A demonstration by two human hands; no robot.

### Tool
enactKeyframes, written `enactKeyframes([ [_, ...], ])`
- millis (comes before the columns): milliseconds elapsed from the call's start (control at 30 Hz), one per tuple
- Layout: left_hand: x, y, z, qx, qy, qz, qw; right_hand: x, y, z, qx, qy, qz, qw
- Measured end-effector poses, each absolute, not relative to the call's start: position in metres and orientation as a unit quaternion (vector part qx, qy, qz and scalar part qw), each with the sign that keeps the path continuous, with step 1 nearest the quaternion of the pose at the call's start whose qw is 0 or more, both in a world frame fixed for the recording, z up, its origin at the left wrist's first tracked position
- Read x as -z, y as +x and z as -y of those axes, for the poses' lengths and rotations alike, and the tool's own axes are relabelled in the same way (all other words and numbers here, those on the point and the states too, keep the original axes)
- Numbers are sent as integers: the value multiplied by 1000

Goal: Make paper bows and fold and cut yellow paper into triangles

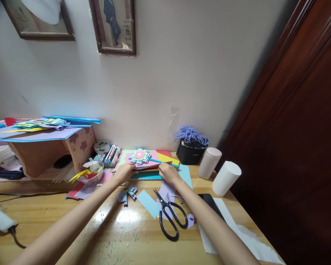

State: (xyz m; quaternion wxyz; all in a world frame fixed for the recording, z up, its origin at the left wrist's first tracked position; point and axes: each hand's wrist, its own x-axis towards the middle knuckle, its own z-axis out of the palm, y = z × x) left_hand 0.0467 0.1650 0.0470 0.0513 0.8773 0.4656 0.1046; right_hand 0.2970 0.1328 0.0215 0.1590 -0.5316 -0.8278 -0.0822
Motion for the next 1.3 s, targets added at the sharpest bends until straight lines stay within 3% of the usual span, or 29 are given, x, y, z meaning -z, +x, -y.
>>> enactKeyframes([
  [267, -38, 50, -175, -127, 862, -488, 57, -12, 298, -125, 136, -508, 826, 205],
  [733, -38, 42, -176, -148, 872, -457, 95, -7, 301, -137, 181, -480, 843, 161],
  [1300, -42, 45, -168, -127, 875, -460, 78, -1, 306, -123, 45, -507, 852, 124],
])
